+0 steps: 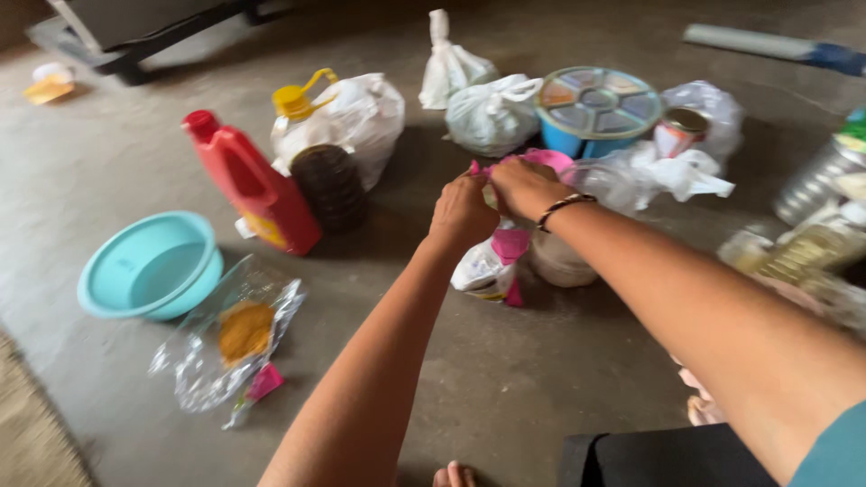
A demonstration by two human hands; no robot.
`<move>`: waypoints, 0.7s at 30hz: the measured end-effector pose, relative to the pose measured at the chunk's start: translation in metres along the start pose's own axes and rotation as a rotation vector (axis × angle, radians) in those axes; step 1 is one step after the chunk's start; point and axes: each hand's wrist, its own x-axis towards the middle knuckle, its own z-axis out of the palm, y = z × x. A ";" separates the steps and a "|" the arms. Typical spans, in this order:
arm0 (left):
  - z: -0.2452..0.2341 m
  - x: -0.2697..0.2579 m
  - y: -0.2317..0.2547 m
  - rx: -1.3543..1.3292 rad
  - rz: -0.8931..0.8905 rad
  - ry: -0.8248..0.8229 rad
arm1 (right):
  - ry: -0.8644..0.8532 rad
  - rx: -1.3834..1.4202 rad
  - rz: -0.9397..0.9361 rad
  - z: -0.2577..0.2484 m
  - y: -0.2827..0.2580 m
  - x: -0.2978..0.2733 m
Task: The person scoops white powder from a clear plastic jar using a small spoon and transfers it into a pink plastic bag. The person repeats this scooping and pouring action multiple times while sitting on the floor surrounded by various containers and bags.
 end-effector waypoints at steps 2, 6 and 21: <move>-0.022 -0.008 -0.010 0.074 -0.007 -0.111 | 0.062 -0.061 -0.003 0.004 -0.017 0.007; -0.044 -0.009 -0.027 0.025 0.039 -0.116 | 0.238 -0.134 -0.030 0.005 -0.031 0.012; -0.055 0.011 -0.056 0.003 0.161 -0.162 | 0.197 -0.144 -0.148 -0.016 -0.033 -0.015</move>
